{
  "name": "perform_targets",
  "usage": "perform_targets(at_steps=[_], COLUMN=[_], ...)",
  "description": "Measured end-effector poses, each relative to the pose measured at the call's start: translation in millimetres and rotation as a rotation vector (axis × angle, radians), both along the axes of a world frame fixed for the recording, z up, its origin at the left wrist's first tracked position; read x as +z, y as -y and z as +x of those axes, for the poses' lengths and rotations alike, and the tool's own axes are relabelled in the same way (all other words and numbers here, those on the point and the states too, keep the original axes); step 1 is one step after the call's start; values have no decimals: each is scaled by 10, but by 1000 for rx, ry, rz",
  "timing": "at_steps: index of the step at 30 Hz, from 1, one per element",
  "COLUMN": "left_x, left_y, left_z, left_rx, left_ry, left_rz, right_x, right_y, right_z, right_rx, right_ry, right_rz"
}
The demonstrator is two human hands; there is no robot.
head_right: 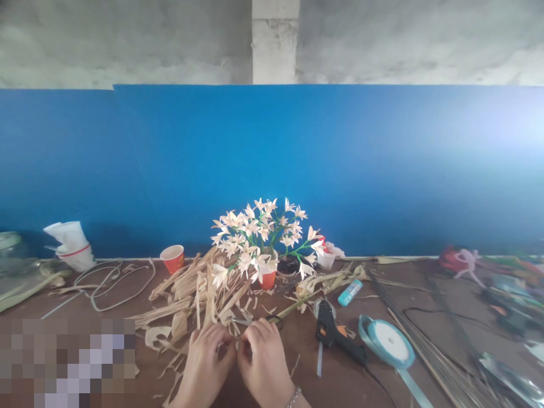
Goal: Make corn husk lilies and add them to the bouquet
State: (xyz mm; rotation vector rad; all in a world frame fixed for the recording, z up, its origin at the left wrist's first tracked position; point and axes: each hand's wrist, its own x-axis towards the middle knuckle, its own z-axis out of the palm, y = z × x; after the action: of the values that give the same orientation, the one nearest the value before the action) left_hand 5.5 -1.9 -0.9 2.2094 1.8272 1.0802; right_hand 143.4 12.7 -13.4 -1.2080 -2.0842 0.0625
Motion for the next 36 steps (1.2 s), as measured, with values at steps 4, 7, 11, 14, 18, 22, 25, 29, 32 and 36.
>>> perform_targets(at_steps=[4,7,11,14,18,22,25,29,32,36], left_x=[44,38,-3,4,59,73,37,-32,-65,-65], left_y=[0,-9,-22,-17,5,14,4,-33,-59,-64], left_z=[-29,-43,-45,-42,-28,-26,-56,-88,-67,-35], left_rx=[37,-59,-135,-152,-167,-107,-49,-82,-91,-85], left_ry=[8,35,-25,-73,-103,-124,-107,-66,-60,-66], left_rz=[-34,-36,-25,-28,2,21,-1,-81,-137,-153], right_x=[-12,29,86,88,22,-45,-19,61,61,60], right_y=[-50,-62,-41,-20,15,2,-88,-255,-334,-363], right_z=[54,90,98,81,18,-11,110,422,577,588], right_rx=[-32,62,109,104,21,-74,-180,-312,-366,-383], right_ry=[-77,-129,-75,-24,-18,-4,1,47,171,264], right_rz=[-71,-181,-191,-151,-59,15,6,-50,-79,-116])
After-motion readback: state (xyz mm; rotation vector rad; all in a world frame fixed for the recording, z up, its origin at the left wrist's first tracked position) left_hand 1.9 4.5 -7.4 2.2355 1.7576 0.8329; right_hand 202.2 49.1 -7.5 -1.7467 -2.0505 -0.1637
